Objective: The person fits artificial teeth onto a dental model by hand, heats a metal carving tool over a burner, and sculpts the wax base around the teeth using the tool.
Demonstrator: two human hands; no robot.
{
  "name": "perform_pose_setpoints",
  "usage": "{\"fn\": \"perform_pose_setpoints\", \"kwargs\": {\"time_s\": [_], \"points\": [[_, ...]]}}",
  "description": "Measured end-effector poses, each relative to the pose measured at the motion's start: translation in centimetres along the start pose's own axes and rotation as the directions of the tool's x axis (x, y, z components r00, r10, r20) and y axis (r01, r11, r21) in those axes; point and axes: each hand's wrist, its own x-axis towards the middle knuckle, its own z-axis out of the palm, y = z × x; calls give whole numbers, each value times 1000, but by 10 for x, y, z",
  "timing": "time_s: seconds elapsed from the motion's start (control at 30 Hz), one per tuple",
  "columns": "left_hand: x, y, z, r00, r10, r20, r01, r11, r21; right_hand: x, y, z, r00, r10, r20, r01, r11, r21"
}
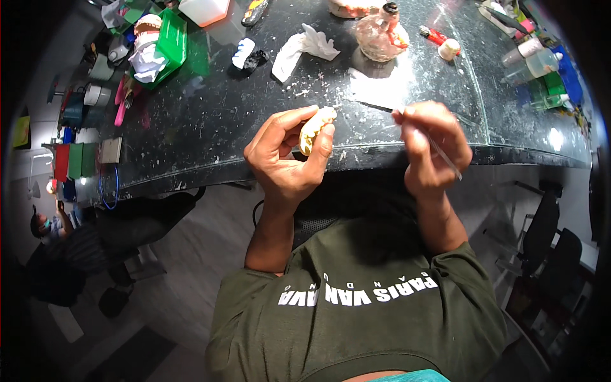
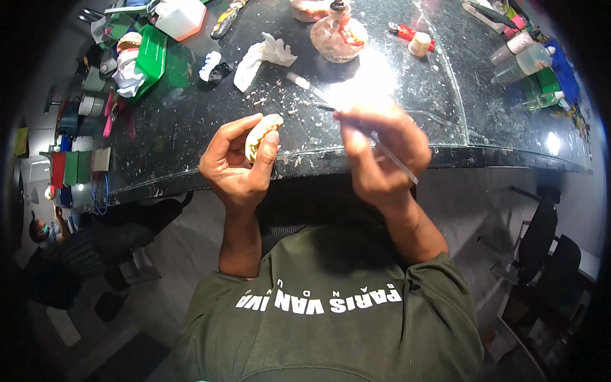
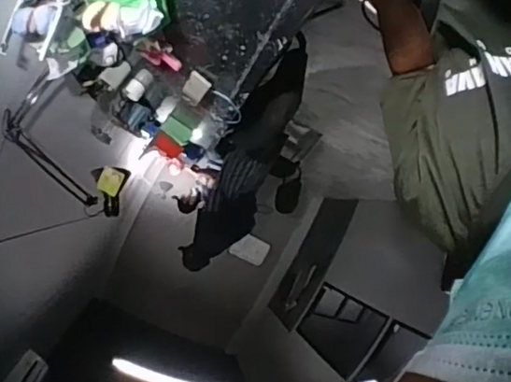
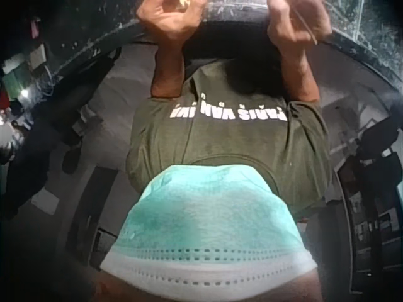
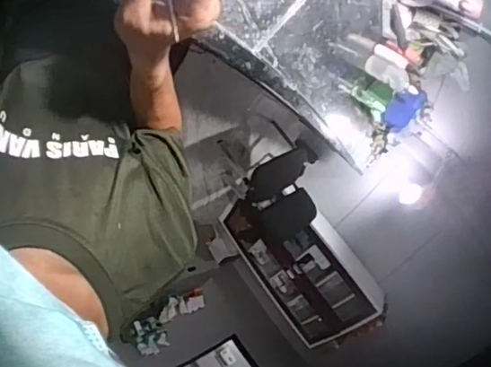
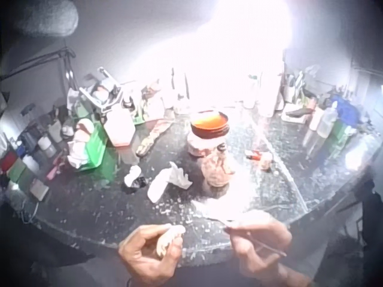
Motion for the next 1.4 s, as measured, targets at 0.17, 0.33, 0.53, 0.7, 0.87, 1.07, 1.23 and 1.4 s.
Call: {"fn": "perform_pose_setpoints", "kwargs": {"time_s": [0.17,0.33,0.53,0.7,0.87,1.07,1.23,1.4], "points": [[0,0,1,1000,15,-9,-15,1000,-5,-14,0,2,976,-168,136,172,985,-16],[0,0,1,1000,14,-9,-15,1000,-27,-15,0,2,965,-201,170,212,976,-48],[0,-1,2,998,65,-12,-65,998,-17,-15,2,3,964,-211,163,222,974,-47],[0,0,0,998,57,-1,-57,998,-21,-14,1,4,957,-226,181,241,968,-67],[0,-1,-1,999,54,5,-54,998,-31,-15,2,2,949,-236,207,255,964,-69],[-1,-1,0,999,40,6,-39,998,-53,-17,4,0,944,-270,189,288,954,-76],[0,1,0,999,51,-6,-51,999,-19,-16,5,1,947,-258,190,278,957,-87],[0,2,-1,999,40,9,-40,999,-4,-18,2,-2,938,-231,259,263,960,-99]]}}
